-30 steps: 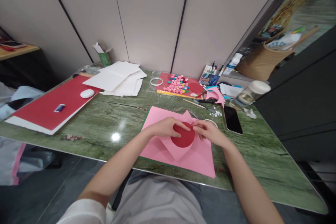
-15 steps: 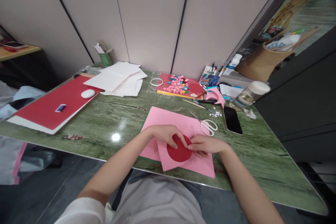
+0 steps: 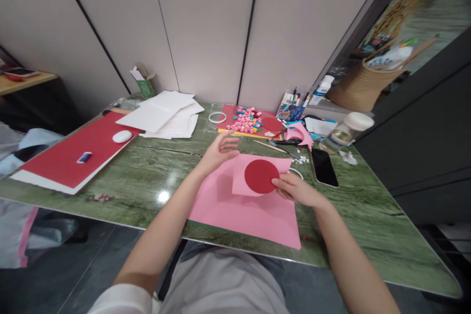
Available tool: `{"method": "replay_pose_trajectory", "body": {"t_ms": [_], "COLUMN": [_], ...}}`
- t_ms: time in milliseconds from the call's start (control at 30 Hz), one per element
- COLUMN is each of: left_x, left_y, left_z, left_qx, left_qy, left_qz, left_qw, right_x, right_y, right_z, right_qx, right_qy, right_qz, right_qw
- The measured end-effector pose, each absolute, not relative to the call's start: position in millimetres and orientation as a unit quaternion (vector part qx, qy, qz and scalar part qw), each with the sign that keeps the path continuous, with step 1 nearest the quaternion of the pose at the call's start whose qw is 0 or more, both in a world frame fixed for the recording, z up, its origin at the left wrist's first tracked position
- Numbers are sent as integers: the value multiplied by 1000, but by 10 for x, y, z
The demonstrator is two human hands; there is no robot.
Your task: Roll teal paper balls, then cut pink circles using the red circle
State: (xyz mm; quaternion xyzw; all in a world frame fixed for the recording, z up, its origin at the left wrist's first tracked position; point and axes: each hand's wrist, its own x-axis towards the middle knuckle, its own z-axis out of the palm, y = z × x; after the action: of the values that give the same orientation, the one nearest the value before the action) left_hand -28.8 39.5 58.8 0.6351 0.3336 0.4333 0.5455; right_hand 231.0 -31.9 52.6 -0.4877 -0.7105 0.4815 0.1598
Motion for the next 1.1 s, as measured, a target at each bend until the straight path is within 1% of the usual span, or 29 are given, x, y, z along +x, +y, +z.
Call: {"method": "replay_pose_trajectory", "body": {"t_ms": [67,133,200,267,333,533,633,867,933,1000,1067,1100], "left_x": [-262,-187,-86,9,71,100,109,92,65,38,18,12], "left_y": [395,342,253,162,100,65,57,101,133,163,188,198], "left_z": [566,531,495,467,453,478,491,446,443,444,444,444], "left_qx": [579,548,530,517,521,593,606,587,566,531,491,474], "left_qy": [369,388,376,366,380,479,502,485,477,455,436,427], "left_qz": [430,371,331,332,341,347,348,368,397,441,479,495], "left_qw": [586,641,685,699,685,547,509,533,543,563,583,590], "right_x": [2312,2291,2261,2238,2225,2211,2192,2264,2394,2565,2736,2808], "right_y": [-317,-322,-328,-333,-335,-339,-342,-323,-296,-256,-211,-188], "right_z": [539,549,556,560,564,565,558,600,627,637,616,593], "right_qx": [-502,-507,-509,-509,-505,-510,-514,-506,-512,-544,-583,-597], "right_qy": [-698,-702,-713,-723,-731,-741,-742,-724,-714,-704,-716,-726], "right_qz": [471,453,434,422,417,393,383,427,431,395,301,253], "right_qw": [197,213,212,202,191,191,196,193,205,231,239,229]}}
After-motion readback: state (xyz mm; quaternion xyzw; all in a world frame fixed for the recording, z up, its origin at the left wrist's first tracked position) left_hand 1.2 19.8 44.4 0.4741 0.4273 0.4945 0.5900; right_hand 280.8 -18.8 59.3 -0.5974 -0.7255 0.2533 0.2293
